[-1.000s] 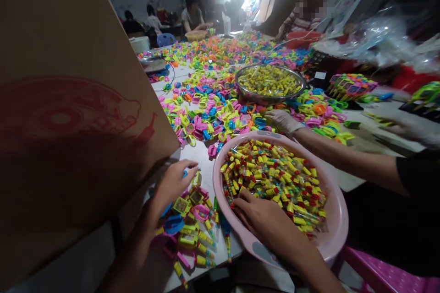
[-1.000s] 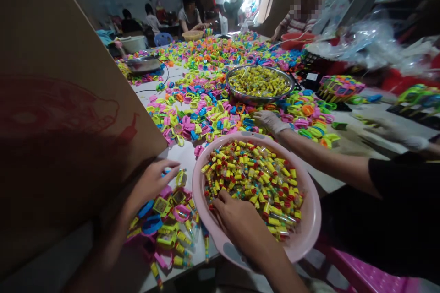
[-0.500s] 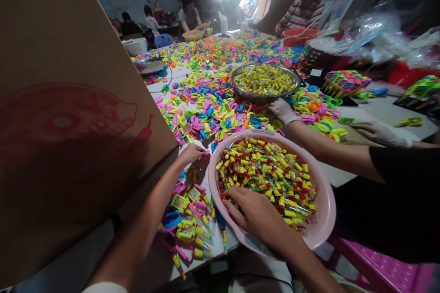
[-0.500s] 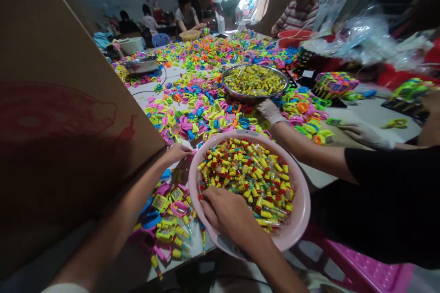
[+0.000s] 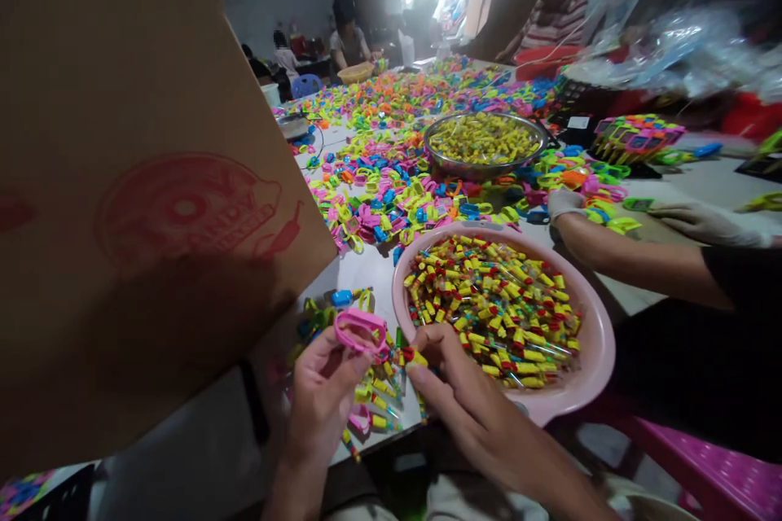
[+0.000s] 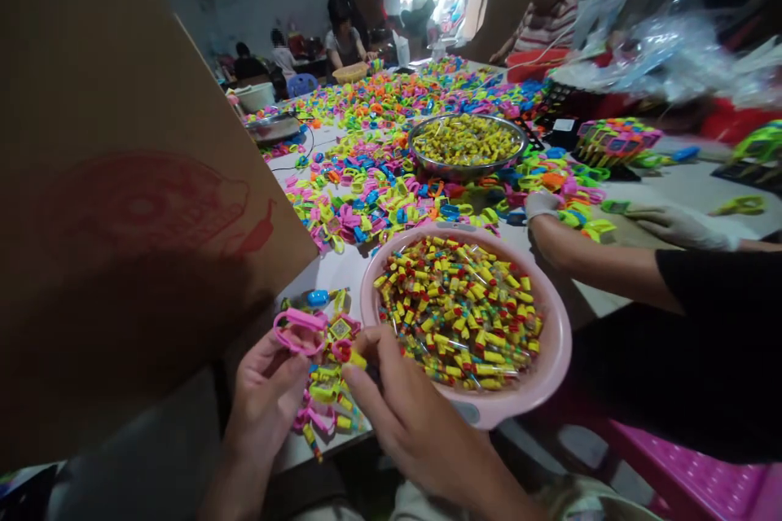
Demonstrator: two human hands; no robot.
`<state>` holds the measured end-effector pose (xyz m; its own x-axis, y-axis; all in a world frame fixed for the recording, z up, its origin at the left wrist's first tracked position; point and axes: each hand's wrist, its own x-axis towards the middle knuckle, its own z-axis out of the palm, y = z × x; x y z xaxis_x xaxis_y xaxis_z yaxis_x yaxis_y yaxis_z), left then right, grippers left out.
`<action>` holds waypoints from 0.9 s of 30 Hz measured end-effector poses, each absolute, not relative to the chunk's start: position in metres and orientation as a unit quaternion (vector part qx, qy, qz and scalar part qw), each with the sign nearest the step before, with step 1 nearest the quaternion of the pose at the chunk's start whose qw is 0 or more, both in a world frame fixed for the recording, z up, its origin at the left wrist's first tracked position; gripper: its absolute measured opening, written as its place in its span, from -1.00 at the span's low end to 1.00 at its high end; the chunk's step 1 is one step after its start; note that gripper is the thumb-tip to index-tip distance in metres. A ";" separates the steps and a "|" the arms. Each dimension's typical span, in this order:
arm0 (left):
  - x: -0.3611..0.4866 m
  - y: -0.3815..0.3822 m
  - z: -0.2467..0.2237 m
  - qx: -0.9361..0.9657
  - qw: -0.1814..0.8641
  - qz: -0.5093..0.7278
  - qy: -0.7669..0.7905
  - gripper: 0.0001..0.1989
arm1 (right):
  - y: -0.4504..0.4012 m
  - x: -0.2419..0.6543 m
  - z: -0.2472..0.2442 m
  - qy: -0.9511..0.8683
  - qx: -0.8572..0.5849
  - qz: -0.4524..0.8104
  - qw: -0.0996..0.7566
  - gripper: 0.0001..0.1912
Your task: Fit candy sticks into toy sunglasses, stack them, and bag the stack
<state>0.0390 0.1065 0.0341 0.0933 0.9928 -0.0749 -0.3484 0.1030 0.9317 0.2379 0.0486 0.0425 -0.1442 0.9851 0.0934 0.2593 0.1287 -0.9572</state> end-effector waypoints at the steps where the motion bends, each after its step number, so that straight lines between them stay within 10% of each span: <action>1: 0.041 0.096 0.034 0.387 0.625 0.547 0.400 -0.65 | 0.042 0.231 0.046 -0.613 -0.497 0.443 0.426 -0.70; 27: 0.040 0.057 -0.002 0.430 0.595 0.534 0.419 -0.75 | 0.031 0.207 0.021 -0.250 -0.297 0.792 0.472 -0.42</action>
